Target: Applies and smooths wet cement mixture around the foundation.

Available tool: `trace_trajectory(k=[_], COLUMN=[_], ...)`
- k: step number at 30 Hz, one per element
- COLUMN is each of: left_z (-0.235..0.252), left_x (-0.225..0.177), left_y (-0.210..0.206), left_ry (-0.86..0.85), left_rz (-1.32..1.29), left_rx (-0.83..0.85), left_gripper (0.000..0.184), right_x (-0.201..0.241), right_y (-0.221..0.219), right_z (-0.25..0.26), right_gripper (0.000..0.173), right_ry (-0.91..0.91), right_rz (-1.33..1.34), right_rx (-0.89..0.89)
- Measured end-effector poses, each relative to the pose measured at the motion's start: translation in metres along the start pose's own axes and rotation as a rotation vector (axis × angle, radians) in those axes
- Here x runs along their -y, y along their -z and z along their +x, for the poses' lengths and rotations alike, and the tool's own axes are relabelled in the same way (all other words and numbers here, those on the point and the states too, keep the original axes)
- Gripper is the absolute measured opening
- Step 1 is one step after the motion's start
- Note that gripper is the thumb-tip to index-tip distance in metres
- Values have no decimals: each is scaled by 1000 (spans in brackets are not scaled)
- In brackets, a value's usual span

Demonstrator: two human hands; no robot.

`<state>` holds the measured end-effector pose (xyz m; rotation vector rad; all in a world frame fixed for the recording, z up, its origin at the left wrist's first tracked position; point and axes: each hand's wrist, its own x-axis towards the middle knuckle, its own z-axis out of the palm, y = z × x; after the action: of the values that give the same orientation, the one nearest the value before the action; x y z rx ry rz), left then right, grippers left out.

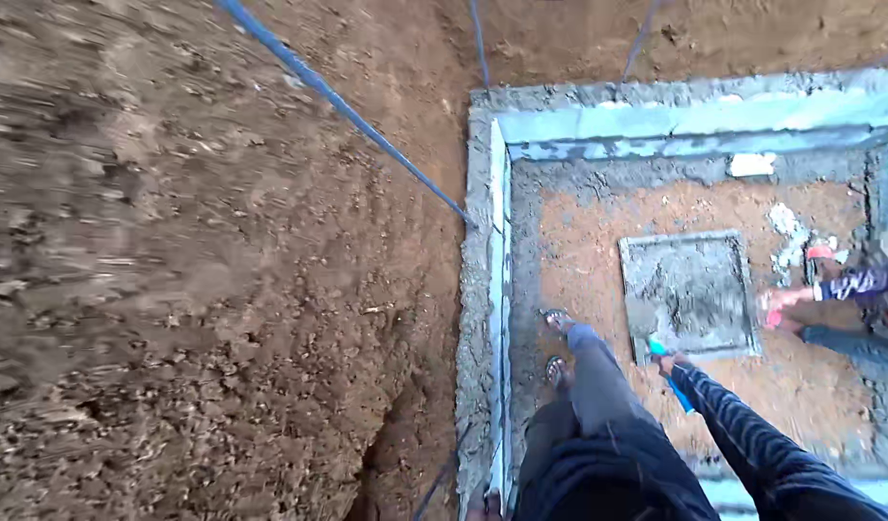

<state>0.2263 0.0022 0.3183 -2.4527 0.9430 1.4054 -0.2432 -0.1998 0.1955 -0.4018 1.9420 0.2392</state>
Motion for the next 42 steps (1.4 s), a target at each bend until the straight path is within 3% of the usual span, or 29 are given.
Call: trace_trajectory(k=[4,6,9,12,17,20,27,30,34,39,40,42], left_z=[-10,-8,5,12,26,32,51,59,99,179,200,235], left_x=[-1,0,-1,-26,-96,-161,-336,-384,-407,-399,-399,-383], left_y=[3,1,-1,2,-4,-23,-128,-182,-250,-323,-338,-354], left_ry=[-8,-36,-64,-92,-246,-297,-597,-709,-809,-772,-787,-783], left_rz=[81,134,237,351,512,554,410,336,325,457,481,553], left_rx=[66,99,112,119,128,88,136,190,281,390,411,452], left_gripper=[43,43,44,45,46,46,50,49,48,46,46,45], right_x=[-129,-172,-221,-246,-240,-238,-235,-226,-206,-153,-148,-149], right_y=[-29,-40,-56,-66,-46,-30,-7,-1,2,43,45,12], right_z=[-12,-21,-19,-17,-18,4,87,134,203,267,289,343], right_gripper=[53,53,51,52,52,61,61,59,60,58,58,52], right_ry=[-238,-361,-412,-417,-388,-345,-226,-218,-118,-5,101,350], right_rz=[432,556,474,496,627,511,507,563,541,489,443,333], right_rx=[-94,-81,-18,-15,-36,-30,25,63,45,46,-49,-545])
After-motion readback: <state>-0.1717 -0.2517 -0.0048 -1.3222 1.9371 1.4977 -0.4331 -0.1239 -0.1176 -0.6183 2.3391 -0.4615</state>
